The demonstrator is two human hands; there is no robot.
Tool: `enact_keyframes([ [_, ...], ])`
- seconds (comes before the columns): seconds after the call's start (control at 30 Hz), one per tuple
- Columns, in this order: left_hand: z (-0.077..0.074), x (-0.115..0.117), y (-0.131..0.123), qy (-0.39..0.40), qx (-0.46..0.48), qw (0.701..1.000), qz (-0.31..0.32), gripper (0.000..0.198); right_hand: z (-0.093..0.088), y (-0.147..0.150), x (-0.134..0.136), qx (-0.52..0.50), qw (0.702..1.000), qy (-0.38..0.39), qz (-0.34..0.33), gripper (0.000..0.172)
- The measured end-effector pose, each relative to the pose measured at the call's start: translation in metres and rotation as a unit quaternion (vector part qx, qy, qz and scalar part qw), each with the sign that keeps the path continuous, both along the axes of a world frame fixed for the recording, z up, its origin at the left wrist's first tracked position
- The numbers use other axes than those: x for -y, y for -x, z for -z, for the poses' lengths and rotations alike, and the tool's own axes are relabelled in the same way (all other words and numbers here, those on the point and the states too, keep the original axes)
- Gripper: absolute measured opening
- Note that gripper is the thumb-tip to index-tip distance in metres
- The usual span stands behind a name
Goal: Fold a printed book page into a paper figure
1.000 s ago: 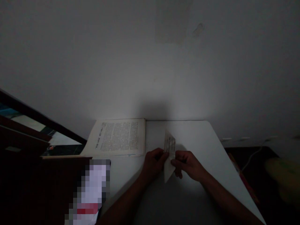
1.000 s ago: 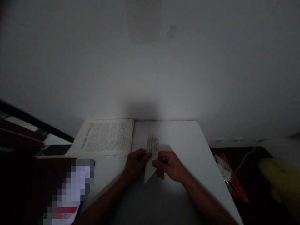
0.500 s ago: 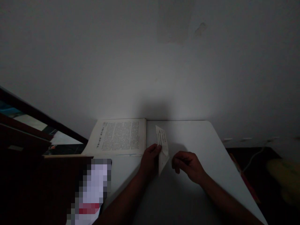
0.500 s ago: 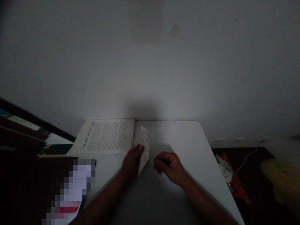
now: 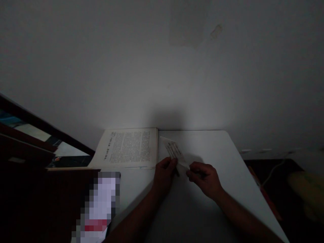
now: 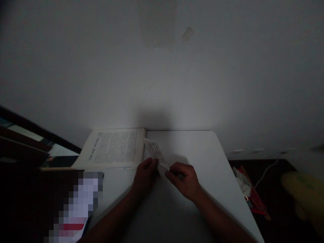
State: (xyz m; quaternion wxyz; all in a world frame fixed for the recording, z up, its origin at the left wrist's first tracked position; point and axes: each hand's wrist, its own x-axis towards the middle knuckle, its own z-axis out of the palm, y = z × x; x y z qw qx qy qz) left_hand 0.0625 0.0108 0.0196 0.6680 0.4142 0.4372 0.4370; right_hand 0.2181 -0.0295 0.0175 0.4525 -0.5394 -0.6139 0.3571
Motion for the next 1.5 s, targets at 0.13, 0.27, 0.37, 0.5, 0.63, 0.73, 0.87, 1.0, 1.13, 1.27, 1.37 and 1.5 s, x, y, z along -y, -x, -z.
enact_keyframes([
  [0.13,0.004,0.000,0.003,-0.024,0.019,0.999,0.021,0.028,-0.002,-0.001,0.000,0.024,0.999,-0.027,0.021,0.022],
  [0.27,0.002,-0.001,0.005,-0.028,-0.002,0.999,0.021,0.025,-0.004,-0.003,0.000,0.040,0.999,-0.024,0.003,0.023],
  [0.37,-0.002,-0.001,0.004,-0.013,-0.016,1.000,0.002,0.026,-0.006,-0.004,0.000,0.042,0.998,-0.044,-0.003,0.023],
  [0.5,-0.001,0.000,-0.003,0.017,0.074,0.997,-0.007,0.022,-0.008,-0.002,0.002,0.042,0.994,-0.100,0.010,0.019],
  [0.63,0.002,0.000,-0.006,0.025,0.096,0.995,-0.008,0.026,-0.006,0.000,0.001,0.044,0.987,-0.150,0.034,0.015],
  [0.73,0.003,0.000,-0.001,0.013,0.028,0.999,-0.015,0.027,-0.004,0.000,-0.001,0.041,0.987,-0.151,0.035,0.014],
  [0.87,0.011,0.000,0.002,-0.011,0.010,1.000,-0.018,0.026,-0.004,0.001,-0.003,0.044,0.991,-0.127,0.029,0.008],
  [1.0,0.015,0.002,-0.001,-0.019,0.039,0.999,-0.014,0.025,-0.003,0.002,-0.002,0.039,0.990,-0.122,0.055,0.010],
  [1.13,0.011,0.005,-0.006,-0.003,0.084,0.996,0.006,0.027,0.000,0.002,0.002,0.014,0.988,-0.137,0.074,0.010],
  [1.27,0.011,0.004,-0.007,-0.014,0.058,0.998,0.017,0.029,0.003,0.002,0.001,-0.019,0.990,-0.113,0.080,0.013],
  [1.37,0.015,0.004,-0.005,-0.030,0.042,0.999,0.013,0.028,0.002,0.002,-0.001,-0.035,0.995,-0.066,0.069,0.015],
  [1.5,0.013,0.005,-0.004,-0.060,0.011,0.998,0.017,0.028,-0.001,0.001,-0.002,-0.033,0.997,-0.043,0.058,0.019],
])
